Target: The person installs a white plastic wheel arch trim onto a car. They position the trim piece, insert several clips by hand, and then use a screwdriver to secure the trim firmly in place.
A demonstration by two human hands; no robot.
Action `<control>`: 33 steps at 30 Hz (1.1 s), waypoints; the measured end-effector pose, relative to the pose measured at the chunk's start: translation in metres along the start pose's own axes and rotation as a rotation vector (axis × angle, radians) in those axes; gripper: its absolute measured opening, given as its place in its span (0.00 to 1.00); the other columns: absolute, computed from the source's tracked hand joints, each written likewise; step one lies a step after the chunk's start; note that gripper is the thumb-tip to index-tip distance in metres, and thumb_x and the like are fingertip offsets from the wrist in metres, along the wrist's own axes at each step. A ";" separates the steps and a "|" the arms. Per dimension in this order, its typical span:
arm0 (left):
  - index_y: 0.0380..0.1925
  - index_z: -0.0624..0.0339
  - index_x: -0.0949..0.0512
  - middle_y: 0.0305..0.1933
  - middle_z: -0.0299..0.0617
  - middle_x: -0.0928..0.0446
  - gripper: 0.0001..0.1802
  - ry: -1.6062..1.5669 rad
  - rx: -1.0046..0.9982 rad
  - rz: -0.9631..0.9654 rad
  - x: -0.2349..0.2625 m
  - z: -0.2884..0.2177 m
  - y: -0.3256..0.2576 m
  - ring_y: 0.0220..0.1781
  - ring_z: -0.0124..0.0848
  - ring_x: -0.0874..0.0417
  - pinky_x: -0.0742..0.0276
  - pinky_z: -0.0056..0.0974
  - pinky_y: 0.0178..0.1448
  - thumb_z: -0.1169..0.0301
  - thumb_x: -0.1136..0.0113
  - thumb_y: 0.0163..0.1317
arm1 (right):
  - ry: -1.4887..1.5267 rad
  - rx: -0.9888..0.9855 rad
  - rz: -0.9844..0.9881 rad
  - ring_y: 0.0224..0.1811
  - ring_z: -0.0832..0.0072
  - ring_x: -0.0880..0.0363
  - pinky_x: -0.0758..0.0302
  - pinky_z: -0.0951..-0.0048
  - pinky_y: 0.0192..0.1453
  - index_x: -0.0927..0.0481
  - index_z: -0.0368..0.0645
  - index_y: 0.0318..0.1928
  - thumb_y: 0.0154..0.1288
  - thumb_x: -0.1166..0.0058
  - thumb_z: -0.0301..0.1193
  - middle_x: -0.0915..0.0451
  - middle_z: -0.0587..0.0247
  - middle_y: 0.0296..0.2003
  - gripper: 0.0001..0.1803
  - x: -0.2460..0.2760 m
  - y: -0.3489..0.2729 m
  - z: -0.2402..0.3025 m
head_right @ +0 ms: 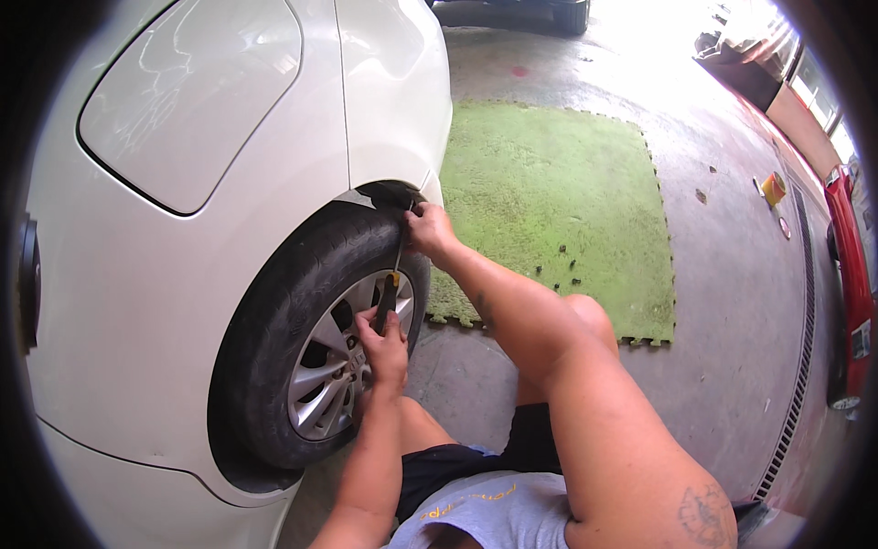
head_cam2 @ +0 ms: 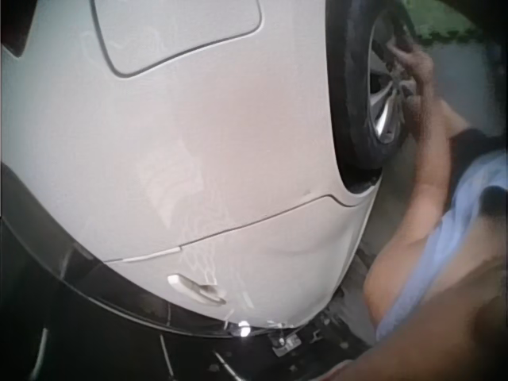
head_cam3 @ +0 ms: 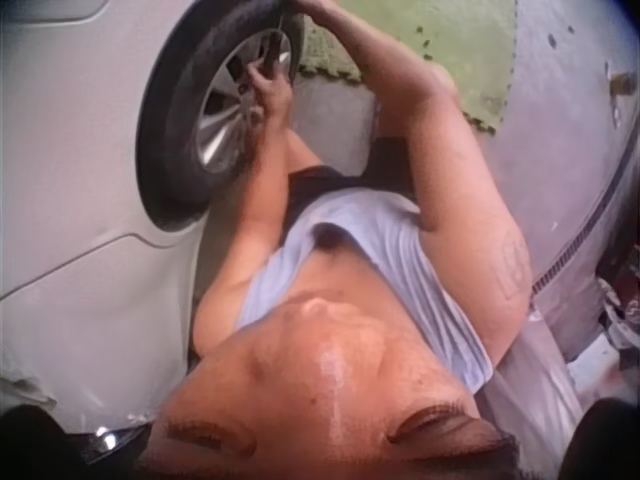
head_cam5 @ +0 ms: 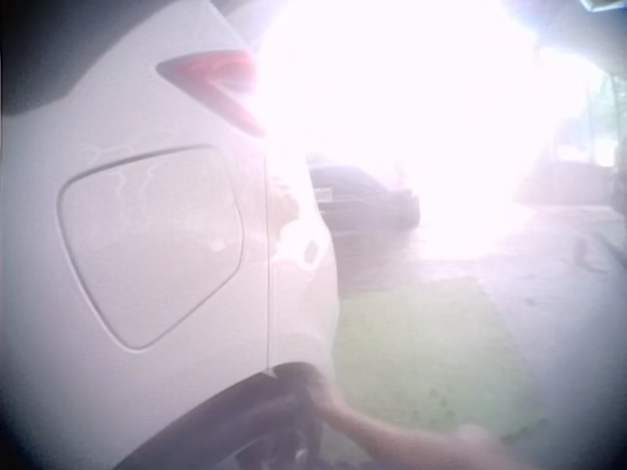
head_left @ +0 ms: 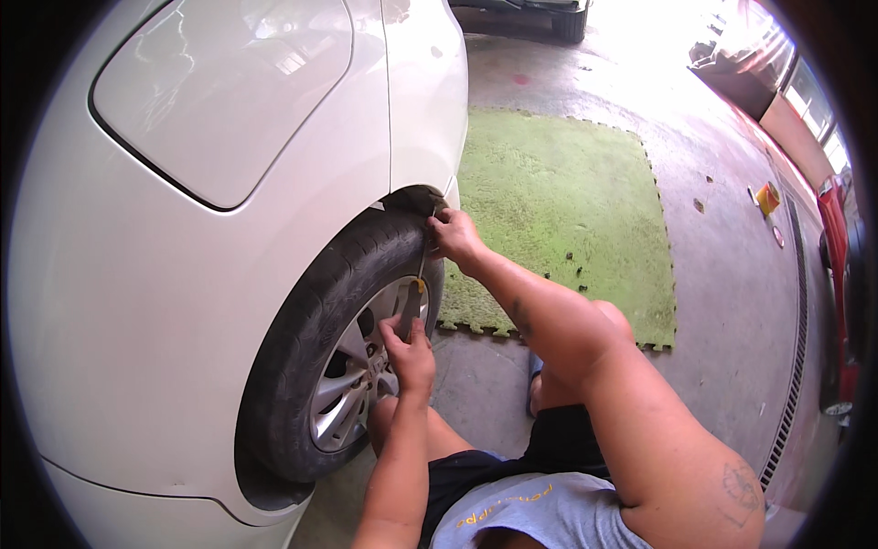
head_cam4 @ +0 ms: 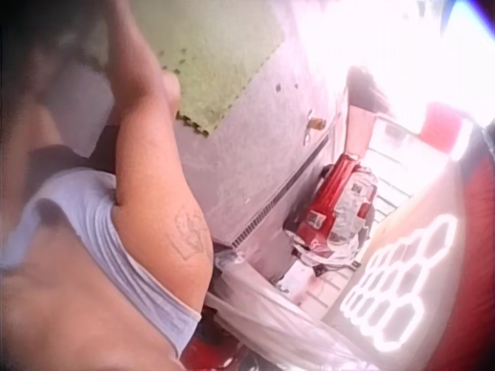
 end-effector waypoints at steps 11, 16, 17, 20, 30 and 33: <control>0.54 0.61 0.24 0.32 0.37 0.20 0.29 -1.059 0.957 0.388 -0.011 0.000 -0.024 0.24 0.25 0.26 0.36 0.31 0.25 0.44 0.49 0.78 | 0.069 -0.064 -0.024 0.35 0.66 0.14 0.11 0.62 0.36 0.20 0.32 0.53 0.79 0.45 0.33 0.15 0.55 0.39 0.15 0.008 0.009 -0.003; 0.54 0.63 0.26 0.38 0.40 0.19 0.23 -0.863 0.660 0.422 0.002 0.027 0.003 0.25 0.28 0.26 0.32 0.36 0.29 0.51 0.50 0.81 | 0.088 -0.060 -0.031 0.36 0.66 0.13 0.11 0.62 0.37 0.20 0.32 0.54 0.79 0.45 0.34 0.15 0.54 0.40 0.16 0.000 0.007 -0.001; 0.54 0.64 0.27 0.39 0.41 0.19 0.21 -0.545 0.473 0.309 -0.002 0.028 0.001 0.27 0.30 0.24 0.29 0.39 0.31 0.55 0.47 0.80 | 0.082 -0.049 -0.031 0.37 0.66 0.13 0.11 0.62 0.36 0.19 0.31 0.54 0.79 0.45 0.34 0.15 0.54 0.40 0.16 -0.001 0.006 0.001; 0.54 0.65 0.28 0.40 0.43 0.20 0.18 -0.100 0.152 0.128 0.005 0.018 -0.001 0.31 0.35 0.21 0.25 0.44 0.36 0.61 0.40 0.76 | -0.010 -0.008 -0.040 0.34 0.67 0.14 0.13 0.64 0.36 0.18 0.31 0.53 0.78 0.44 0.33 0.15 0.55 0.39 0.15 0.002 0.004 0.007; 0.57 0.63 0.25 0.30 0.36 0.26 0.32 -1.067 0.939 0.488 -0.009 -0.003 -0.018 0.22 0.23 0.32 0.39 0.27 0.25 0.42 0.52 0.79 | 0.037 -0.011 -0.106 0.30 0.71 0.15 0.16 0.67 0.32 0.16 0.31 0.47 0.77 0.42 0.33 0.14 0.58 0.36 0.14 0.005 0.011 0.000; 0.59 0.62 0.26 0.32 0.35 0.26 0.30 -1.202 0.820 0.588 0.000 0.016 0.001 0.23 0.21 0.34 0.40 0.26 0.26 0.44 0.51 0.79 | -0.144 0.048 -0.109 0.28 0.72 0.16 0.17 0.68 0.31 0.15 0.31 0.44 0.77 0.41 0.34 0.14 0.58 0.33 0.15 0.002 0.008 0.004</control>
Point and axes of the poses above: each hand's wrist, its own y-axis towards the middle knuckle, its own x-axis out of the back of the hand, z = x × y, the point moved 5 cm from there along y, towards the middle knuckle
